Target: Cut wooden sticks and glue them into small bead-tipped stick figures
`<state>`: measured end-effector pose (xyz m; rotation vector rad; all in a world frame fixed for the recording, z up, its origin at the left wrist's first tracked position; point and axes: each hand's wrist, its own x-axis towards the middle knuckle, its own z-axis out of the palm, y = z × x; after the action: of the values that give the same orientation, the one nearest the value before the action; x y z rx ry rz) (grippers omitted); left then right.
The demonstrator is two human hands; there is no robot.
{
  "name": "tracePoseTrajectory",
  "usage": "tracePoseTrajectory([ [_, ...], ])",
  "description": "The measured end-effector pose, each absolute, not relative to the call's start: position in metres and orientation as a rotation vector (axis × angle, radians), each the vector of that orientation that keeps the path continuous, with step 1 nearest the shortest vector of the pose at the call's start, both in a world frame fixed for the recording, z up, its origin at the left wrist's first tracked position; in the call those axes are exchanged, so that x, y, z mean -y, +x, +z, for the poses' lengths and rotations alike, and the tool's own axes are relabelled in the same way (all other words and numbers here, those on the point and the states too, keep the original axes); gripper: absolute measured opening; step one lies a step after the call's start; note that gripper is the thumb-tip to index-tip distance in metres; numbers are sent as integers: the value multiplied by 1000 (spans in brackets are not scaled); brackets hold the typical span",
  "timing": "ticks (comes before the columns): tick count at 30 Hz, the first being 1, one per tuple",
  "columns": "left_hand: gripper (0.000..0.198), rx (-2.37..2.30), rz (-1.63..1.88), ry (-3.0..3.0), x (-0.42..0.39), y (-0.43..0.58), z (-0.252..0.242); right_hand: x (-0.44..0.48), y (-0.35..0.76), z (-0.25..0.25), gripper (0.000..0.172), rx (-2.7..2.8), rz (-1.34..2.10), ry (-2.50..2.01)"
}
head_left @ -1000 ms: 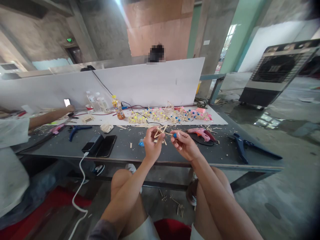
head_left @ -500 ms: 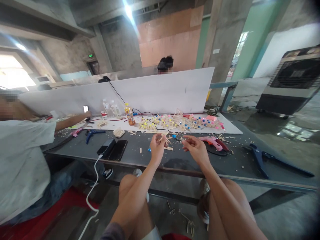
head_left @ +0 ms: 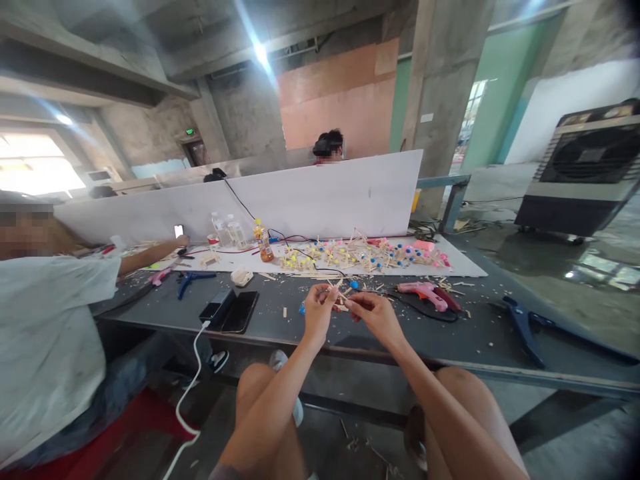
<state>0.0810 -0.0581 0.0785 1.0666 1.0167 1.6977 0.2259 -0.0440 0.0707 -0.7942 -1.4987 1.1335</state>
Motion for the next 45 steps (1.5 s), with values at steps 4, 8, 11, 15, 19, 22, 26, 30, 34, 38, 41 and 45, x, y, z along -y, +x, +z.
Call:
tracePoseTrajectory([
  [4, 49, -1037, 1664, 1103, 59, 79, 78, 44, 223, 68, 31, 1514, 1122, -845],
  [8, 45, -1195, 1587, 1310, 55, 62, 76, 35, 233, 59, 30, 1490, 1076, -1002],
  [11, 32, -1433, 1535, 1512, 50, 34, 72, 25, 250, 50, 24, 1550, 1015, -1174],
  [15, 15, -1763, 1393, 1730, 43, -7, 67, 17, 273, 34, 20, 1644, 922, -1350],
  [19, 13, -2041, 1113, 1886, 43, -37, 56, 19, 287, 17, 20, 1685, 929, -1446],
  [22, 13, -2136, 945, 1934, 45, -49, 45, 22, 290, 8, 20, 1705, 959, -1473],
  [26, 12, -2171, 859, 1936, 49, -57, 36, 23, 289, 3, 19, 1727, 959, -1499],
  [30, 15, -2282, 803, 1904, 50, -75, 42, 20, 289, 1, 21, 1775, 931, -1513],
  [34, 31, -2593, 752, 1723, 48, -104, 50, 18, 290, 2, 20, 1872, 850, -1524],
  [38, 55, -2929, 353, 1360, 47, -128, 48, 19, 291, 5, 20, 1933, 820, -1528],
  [41, 53, -2953, 306, 1281, 47, -138, 44, 19, 291, 5, 21, 1949, 814, -1527],
  [45, 51, -2980, 304, 1241, 47, -147, 43, 19, 292, 4, 21, 1967, 784, -1533],
])
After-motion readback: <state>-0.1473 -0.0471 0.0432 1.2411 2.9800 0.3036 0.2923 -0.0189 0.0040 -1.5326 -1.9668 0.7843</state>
